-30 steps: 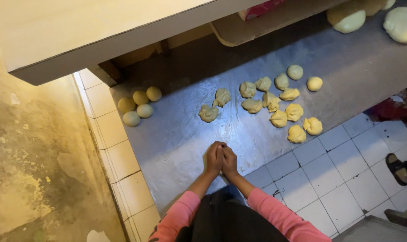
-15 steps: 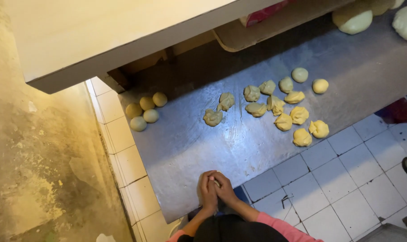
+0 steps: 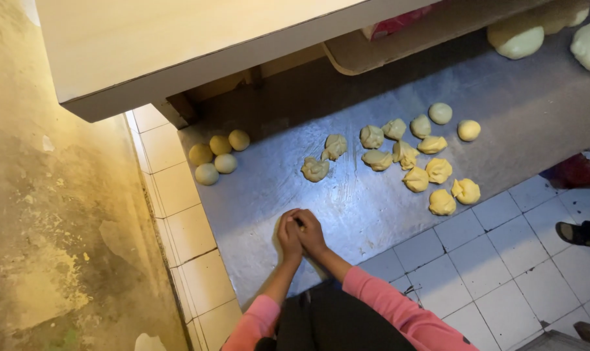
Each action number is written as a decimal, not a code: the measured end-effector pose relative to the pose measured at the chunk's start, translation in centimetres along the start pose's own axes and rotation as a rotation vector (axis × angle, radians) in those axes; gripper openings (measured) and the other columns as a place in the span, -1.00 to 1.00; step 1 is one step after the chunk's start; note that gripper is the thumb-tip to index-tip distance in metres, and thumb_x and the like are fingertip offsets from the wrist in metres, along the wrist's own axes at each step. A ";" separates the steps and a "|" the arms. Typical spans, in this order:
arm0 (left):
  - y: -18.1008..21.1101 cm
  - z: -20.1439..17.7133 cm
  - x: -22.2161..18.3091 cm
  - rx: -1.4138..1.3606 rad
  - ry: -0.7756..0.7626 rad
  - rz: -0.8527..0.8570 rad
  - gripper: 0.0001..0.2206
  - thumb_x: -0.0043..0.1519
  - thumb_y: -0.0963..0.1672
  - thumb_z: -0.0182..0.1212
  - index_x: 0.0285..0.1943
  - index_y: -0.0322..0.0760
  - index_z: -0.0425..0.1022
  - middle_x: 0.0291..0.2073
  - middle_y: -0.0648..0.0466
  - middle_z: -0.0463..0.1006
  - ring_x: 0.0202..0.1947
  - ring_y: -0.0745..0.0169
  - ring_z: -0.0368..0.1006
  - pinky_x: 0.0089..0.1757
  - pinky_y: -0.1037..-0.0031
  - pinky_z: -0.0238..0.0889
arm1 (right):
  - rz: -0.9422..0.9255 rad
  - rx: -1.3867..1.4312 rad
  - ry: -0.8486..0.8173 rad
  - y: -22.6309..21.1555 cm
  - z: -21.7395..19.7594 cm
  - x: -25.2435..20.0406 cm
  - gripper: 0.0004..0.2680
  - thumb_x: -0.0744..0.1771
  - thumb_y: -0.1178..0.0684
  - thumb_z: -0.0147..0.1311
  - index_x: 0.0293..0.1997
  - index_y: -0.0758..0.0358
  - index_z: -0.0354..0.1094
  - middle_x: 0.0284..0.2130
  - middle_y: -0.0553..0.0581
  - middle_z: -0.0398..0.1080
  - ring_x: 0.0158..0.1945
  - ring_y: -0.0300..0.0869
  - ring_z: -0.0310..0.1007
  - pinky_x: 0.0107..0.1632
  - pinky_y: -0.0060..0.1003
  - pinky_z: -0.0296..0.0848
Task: Shaping and stretching dough portions on a worktable.
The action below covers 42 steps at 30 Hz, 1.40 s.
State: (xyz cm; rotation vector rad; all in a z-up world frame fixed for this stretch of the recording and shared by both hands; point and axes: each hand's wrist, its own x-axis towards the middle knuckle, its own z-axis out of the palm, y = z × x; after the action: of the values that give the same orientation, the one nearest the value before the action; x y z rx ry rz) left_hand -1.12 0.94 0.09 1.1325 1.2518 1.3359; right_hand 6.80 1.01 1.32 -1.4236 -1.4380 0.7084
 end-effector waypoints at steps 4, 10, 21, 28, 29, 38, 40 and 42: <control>-1.6 -3.3 -6.3 -0.124 0.141 -0.138 -0.66 0.40 -0.12 -0.20 0.14 -0.39 0.49 0.04 -0.09 0.54 0.08 0.10 0.44 0.13 0.35 0.26 | -0.009 -0.106 -0.121 -0.3 2.1 -5.0 -0.91 0.27 0.10 0.20 -0.32 0.29 0.43 -0.37 0.20 0.43 -0.23 0.03 0.43 -0.15 -0.17 0.39; 0.9 -0.7 -10.9 -0.138 0.011 -0.179 -0.72 0.35 -0.13 -0.09 0.12 -0.38 0.44 -0.02 -0.09 0.50 0.02 0.11 0.41 0.07 0.34 0.25 | 0.114 0.116 -0.129 0.5 -3.4 -11.2 -0.91 0.34 0.15 0.05 -0.14 0.31 0.37 -0.22 0.22 0.40 -0.11 0.04 0.44 -0.02 -0.19 0.42; 1.4 6.4 0.9 0.141 -0.215 0.233 -0.84 0.27 -0.16 0.14 -0.06 -0.35 0.53 -0.14 -0.08 0.61 -0.09 -0.04 0.51 -0.03 0.28 0.37 | -0.030 -0.156 0.083 3.9 -6.6 -0.6 -0.83 0.42 0.06 -0.18 -0.12 0.31 0.33 -0.21 0.24 0.36 -0.09 0.09 0.34 -0.01 -0.09 0.34; -0.2 -1.4 -3.2 0.043 -0.004 0.025 -0.79 0.36 -0.18 -0.05 -0.01 -0.37 0.52 -0.08 -0.06 0.59 -0.03 0.08 0.50 0.02 0.34 0.35 | 0.062 -0.059 -0.011 0.1 -0.3 -2.9 -0.88 0.33 0.10 0.05 -0.17 0.34 0.42 -0.35 0.23 0.40 -0.27 0.11 0.42 -0.18 -0.10 0.40; -0.2 -2.3 -5.0 -0.016 -0.002 -0.005 -0.75 0.36 -0.18 -0.09 0.07 -0.39 0.49 0.01 -0.08 0.55 0.05 0.09 0.44 0.09 0.34 0.27 | -0.009 -0.048 -0.038 -0.3 -0.2 -4.4 -0.89 0.32 0.11 0.07 -0.19 0.33 0.42 -0.33 0.23 0.42 -0.23 0.12 0.43 -0.14 -0.10 0.41; 2.0 1.5 -10.5 0.076 -0.204 0.069 -0.73 0.26 -0.12 0.12 0.06 -0.39 0.50 -0.03 -0.11 0.53 -0.01 0.03 0.47 0.00 0.32 0.35 | -0.013 0.004 -0.053 0.3 -7.2 -11.7 -0.83 0.32 0.10 0.08 -0.07 0.34 0.35 -0.12 0.29 0.40 -0.01 0.15 0.41 0.01 -0.04 0.39; 3.0 3.4 -7.8 0.168 -0.253 0.151 -0.75 0.25 -0.10 0.18 -0.01 -0.36 0.55 -0.10 -0.11 0.60 -0.05 0.00 0.51 -0.03 0.32 0.37 | 0.105 0.013 -0.059 1.3 -8.4 -10.0 -0.82 0.32 0.09 0.08 -0.04 0.34 0.36 -0.12 0.29 0.37 -0.05 0.13 0.41 -0.06 -0.06 0.40; 4.2 4.9 -4.6 0.177 -0.311 0.126 -0.81 0.30 -0.11 0.12 -0.09 -0.32 0.57 -0.18 -0.07 0.64 -0.12 -0.03 0.55 -0.06 0.33 0.39 | 0.013 -0.205 0.060 2.5 -8.8 -7.6 -0.86 0.41 0.12 -0.06 0.00 0.35 0.32 -0.14 0.25 0.35 -0.06 0.12 0.33 0.00 -0.09 0.34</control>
State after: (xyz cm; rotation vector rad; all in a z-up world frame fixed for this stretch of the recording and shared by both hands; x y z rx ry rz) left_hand 4.07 -3.19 4.47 1.5021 1.0989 1.1010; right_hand 14.68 -7.87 0.61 -1.5990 -1.4886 0.5330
